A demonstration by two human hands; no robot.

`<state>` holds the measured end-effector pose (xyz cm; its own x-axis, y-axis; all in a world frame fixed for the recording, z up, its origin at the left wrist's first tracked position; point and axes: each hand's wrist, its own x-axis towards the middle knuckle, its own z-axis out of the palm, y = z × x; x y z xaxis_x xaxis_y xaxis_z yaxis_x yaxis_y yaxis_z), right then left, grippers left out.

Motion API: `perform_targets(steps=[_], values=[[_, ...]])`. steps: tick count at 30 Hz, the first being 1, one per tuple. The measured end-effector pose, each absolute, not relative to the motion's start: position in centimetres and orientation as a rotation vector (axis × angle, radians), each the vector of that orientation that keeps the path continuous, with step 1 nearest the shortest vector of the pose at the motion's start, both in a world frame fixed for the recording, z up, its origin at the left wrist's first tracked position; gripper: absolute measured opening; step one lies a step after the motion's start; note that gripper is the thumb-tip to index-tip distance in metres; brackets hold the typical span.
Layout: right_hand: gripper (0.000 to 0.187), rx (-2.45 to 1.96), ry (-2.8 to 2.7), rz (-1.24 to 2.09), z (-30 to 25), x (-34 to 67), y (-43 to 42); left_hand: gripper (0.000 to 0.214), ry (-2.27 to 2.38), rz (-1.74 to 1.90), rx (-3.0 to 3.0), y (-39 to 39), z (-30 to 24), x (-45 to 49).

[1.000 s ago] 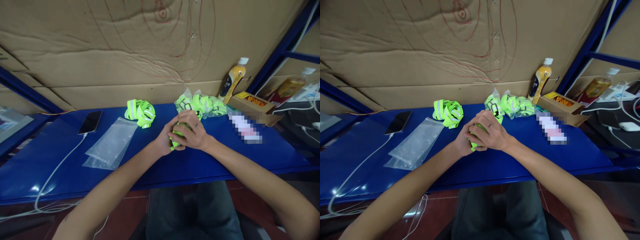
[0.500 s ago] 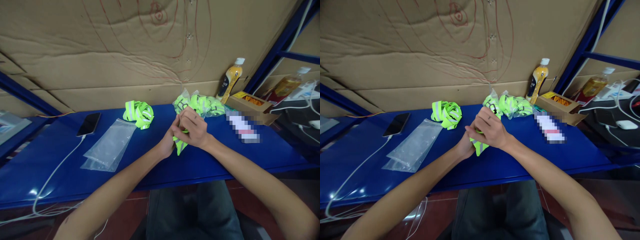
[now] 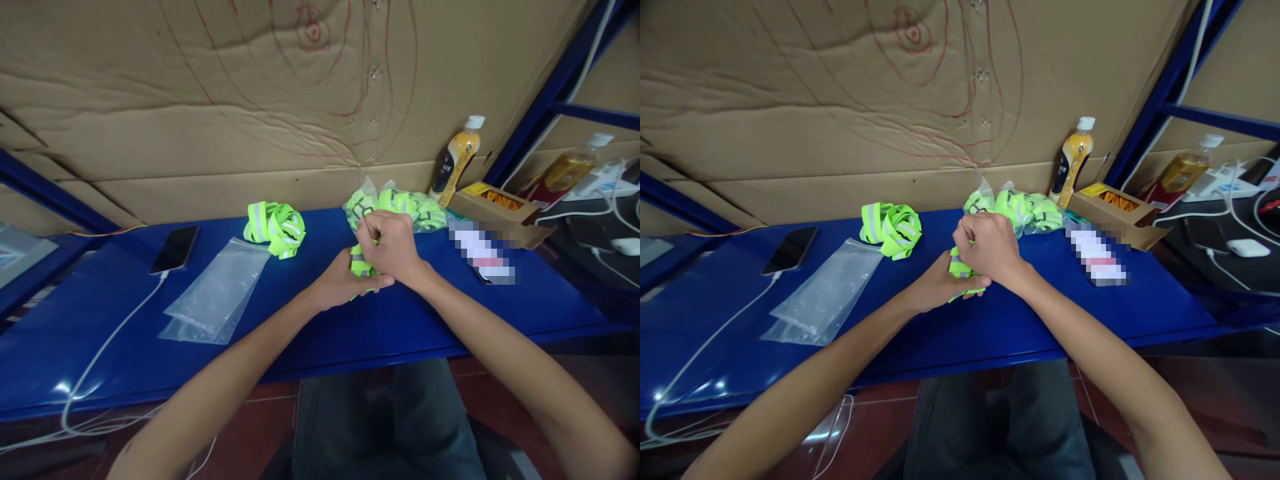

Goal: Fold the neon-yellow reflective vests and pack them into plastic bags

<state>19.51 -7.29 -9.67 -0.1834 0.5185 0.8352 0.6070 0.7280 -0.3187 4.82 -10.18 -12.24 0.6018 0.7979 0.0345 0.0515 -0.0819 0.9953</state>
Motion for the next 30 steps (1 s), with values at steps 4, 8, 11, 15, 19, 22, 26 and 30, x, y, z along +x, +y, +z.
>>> perform_targets(steps=[4, 8, 11, 15, 19, 22, 26, 30], values=[[0.048, -1.237, -2.064, 0.251, -8.5, 20.2, -7.5, 0.044, 0.814, 0.652, 1.687, -9.7, -13.0, 4.4], [0.053, -1.296, -2.207, 0.390, -7.8, 21.0, -7.4, 0.038, 0.810, 0.592, 1.763, -9.7, -13.0, 4.2], [0.053, -1.203, -2.265, 0.436, -7.8, 21.5, -7.3, 0.038, 0.813, 0.592, 1.749, -9.7, -12.8, 4.1], [0.052, -1.123, -2.176, 0.578, -8.0, 22.1, -6.8, 0.045, 0.804, 0.567, 1.694, -9.6, -12.7, 4.0], [0.056, -1.025, -2.013, 0.724, -7.9, 22.4, -6.6, 0.051, 0.732, 0.609, 1.528, -9.5, -13.0, 4.3], [0.061, -0.811, -1.987, 0.981, -7.6, 22.4, -6.9, 0.054, 0.715, 0.593, 1.479, -9.6, -13.3, 4.5], [0.061, -0.649, -1.834, 1.342, -7.3, 22.2, -7.0, 0.066, 0.779, 0.650, 1.429, -9.8, -13.2, 4.4], [0.057, -0.607, -1.639, 1.446, -7.3, 22.1, -6.7, 0.062, 0.730, 0.628, 1.381, -9.8, -12.8, 4.4]])
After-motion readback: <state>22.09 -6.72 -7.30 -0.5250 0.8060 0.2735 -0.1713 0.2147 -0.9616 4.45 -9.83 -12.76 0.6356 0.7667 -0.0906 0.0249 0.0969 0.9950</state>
